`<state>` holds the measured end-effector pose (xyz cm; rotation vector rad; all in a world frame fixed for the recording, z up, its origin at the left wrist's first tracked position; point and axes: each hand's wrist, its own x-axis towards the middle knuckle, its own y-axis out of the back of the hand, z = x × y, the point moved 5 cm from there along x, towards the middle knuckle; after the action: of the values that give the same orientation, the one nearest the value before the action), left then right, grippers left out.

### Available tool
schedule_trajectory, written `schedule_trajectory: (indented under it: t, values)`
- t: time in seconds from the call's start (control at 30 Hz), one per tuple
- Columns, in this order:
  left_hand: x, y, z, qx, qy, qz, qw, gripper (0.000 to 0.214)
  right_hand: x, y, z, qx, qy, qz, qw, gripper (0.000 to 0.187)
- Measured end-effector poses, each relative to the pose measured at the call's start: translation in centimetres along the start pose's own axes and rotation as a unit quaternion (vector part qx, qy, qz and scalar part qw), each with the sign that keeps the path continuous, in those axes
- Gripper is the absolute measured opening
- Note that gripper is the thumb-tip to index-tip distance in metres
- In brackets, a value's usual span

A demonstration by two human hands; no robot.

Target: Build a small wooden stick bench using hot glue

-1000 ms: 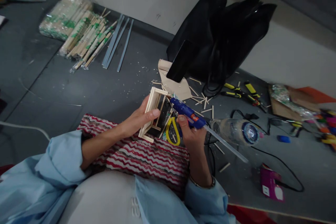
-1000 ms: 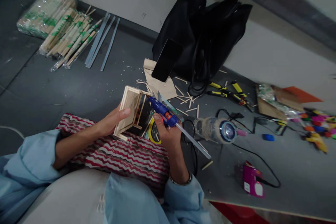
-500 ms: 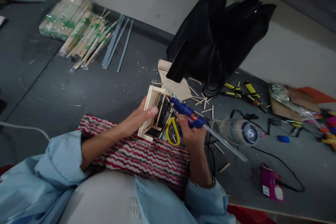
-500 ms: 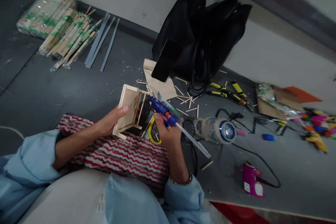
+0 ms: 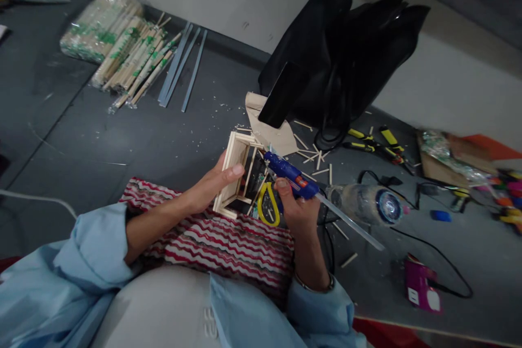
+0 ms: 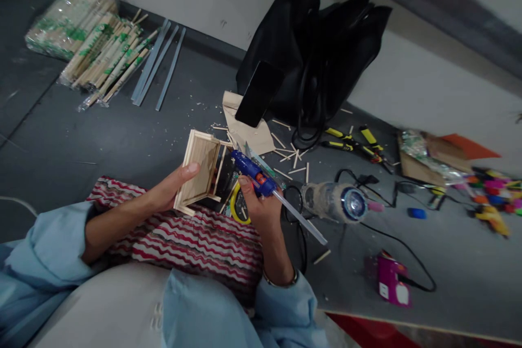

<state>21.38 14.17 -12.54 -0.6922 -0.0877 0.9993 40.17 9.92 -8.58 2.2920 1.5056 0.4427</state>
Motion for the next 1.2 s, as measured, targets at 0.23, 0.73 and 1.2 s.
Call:
schedule_trajectory:
  t: [0.23, 0.73, 1.2]
  values:
    - [-0.2, -0.3, 0.2, -0.048, 0.037, 0.009, 0.998, 0.066, 0.0, 0.1, -0.1, -0.012, 0.004, 0.001, 1.000, 0.035]
    - [-0.2, -0.5, 0.4, -0.150, 0.113, 0.008, 0.982, 0.066, 0.0, 0.1, -0.3, 0.009, -0.020, -0.004, 1.000, 0.038]
    - [0.1, -0.6, 1.4, -0.237, 0.126, -0.032, 0.963, 0.074, 0.1, 0.4, 0.7, 0.074, -0.050, -0.008, 0.996, 0.049]
